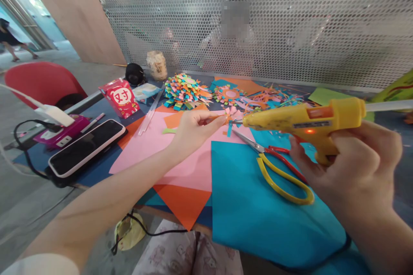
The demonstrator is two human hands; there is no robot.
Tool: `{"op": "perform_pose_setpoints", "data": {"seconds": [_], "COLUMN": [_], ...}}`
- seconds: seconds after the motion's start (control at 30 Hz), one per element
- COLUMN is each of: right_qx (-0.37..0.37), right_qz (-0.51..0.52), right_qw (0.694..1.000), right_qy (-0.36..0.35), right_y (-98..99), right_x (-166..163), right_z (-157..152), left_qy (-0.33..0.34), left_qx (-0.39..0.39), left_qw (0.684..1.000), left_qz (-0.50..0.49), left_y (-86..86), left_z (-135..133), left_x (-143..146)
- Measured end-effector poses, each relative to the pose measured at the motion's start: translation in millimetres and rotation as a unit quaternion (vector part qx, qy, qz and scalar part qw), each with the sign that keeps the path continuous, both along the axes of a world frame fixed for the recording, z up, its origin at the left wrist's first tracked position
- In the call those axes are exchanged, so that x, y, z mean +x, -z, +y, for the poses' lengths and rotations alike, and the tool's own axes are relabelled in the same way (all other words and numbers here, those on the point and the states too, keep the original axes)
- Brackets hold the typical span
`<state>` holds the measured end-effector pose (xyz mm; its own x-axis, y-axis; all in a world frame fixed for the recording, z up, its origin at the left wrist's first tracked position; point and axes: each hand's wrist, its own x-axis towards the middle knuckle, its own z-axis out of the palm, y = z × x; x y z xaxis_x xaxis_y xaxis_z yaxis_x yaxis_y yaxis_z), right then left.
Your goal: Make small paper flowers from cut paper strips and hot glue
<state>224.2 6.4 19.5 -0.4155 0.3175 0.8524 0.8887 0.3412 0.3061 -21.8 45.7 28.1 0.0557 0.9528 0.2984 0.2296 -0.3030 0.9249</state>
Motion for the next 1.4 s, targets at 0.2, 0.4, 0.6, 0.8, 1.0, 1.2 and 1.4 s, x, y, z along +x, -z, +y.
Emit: {"op": "perform_pose_setpoints", "data": {"seconds": [0.2, 0.4, 0.6, 0.8, 1.0, 1.2, 1.4], "right_qx": [0.021, -0.103, -0.356, -0.29, -0.254, -0.3, -0.363], "right_qz": [-0.032, 0.007, 0.11, 0.102, 0.131, 0.266, 0.341], "right_qw": [0.999, 0.99, 0.895, 0.93, 0.926, 0.876, 0.827], "right_qy": [-0.002, 0.097, 0.246, 0.199, -0.245, -0.269, -0.261], "right_y": [-2.7, -0.4, 13.3, 3.3, -6.5, 3.9, 4.7], "right_x": [-4, 6, 24, 8, -29, -26, -25], "right_z": [0, 16, 41, 28, 5, 2, -4], "left_qy": [-0.01, 0.014, 0.11, 0.19, 0.233, 0.302, 0.05], "left_qx": [-0.018, -0.049, -0.092, -0.188, -0.343, -0.324, 0.266], "left_qw": [0.999, 0.992, 0.979, 0.944, 0.876, 0.878, 0.953], "left_qz": [-0.032, -0.118, -0.142, -0.194, -0.246, -0.181, -0.137], "left_y": [-4.8, -5.3, 5.0, 5.6, 7.0, 9.3, 1.5], "left_z": [2, 7, 6, -5, -18, -18, -16], "left_x": [-2, -4, 0, 8, 21, 16, 4]}}
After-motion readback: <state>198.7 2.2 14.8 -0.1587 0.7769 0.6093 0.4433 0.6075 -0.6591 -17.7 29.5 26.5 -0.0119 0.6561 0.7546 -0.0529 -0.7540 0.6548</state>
